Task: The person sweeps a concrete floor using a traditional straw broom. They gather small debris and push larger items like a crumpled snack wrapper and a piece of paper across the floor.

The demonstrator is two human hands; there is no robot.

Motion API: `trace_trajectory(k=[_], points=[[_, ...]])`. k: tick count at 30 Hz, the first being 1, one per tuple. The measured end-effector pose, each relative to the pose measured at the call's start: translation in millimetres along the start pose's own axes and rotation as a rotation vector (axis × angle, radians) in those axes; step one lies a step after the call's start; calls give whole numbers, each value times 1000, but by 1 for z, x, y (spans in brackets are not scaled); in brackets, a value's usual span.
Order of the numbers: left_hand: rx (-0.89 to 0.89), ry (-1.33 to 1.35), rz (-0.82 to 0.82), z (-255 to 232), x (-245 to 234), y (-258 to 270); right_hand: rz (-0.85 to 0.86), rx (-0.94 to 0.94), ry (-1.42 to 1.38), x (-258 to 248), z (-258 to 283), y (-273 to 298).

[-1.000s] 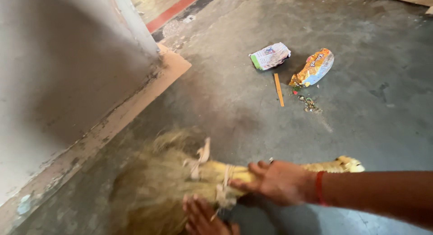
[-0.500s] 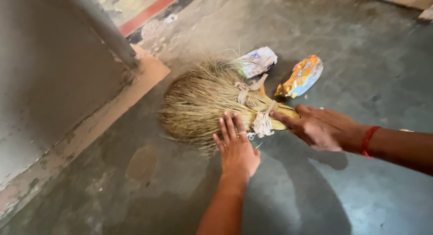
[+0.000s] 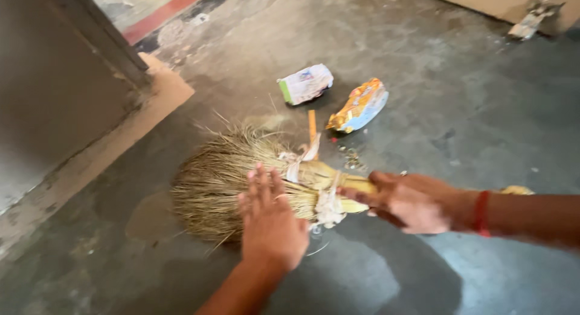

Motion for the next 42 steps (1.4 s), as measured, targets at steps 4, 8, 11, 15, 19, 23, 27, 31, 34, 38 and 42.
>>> trace_trajectory(k=[4, 8, 11, 15, 19, 23, 27, 31, 34, 38, 42], points=[[39, -113, 59, 15, 3, -18, -29, 41, -36, 6, -19, -6], [100, -200, 66, 23, -5, -28, -130, -12, 18, -4, -45, -19], [106, -201, 48, 16, -11, -40, -170, 42, 39, -9, -56, -31], [59, -265, 47, -1, -11, -58, -204, 142, 51, -22, -62, -39], [0, -183, -32, -7, -5, -63, -254, 179, -8, -36, -52, -21], [-69, -97, -73, -1, -9, -63, -149, 203, -46, -35, -46, 29], [-109, -118, -56, 13, -11, -62, -96, 70, -12, -11, -62, 69], [-77, -159, -35, 20, -2, -67, -1, 55, 61, 21, -99, 67], [-56, -137, -22, 24, 6, -77, -131, 61, 136, 33, -123, 43], [-38, -100, -22, 31, 8, -93, -168, 130, 220, 15, -143, 4], [-32, -74, -35, 41, 5, -112, -243, 166, 345, -13, -141, -38]])
Point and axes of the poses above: each hand's wrist, its own y-axis away from the middle knuckle, its own x-axis out of the palm, z = x × y, the point moved 2 cm from there along -y, towards the middle knuckle, and after that the axes turned 2 degrees about -z, right-handed, at the moved point
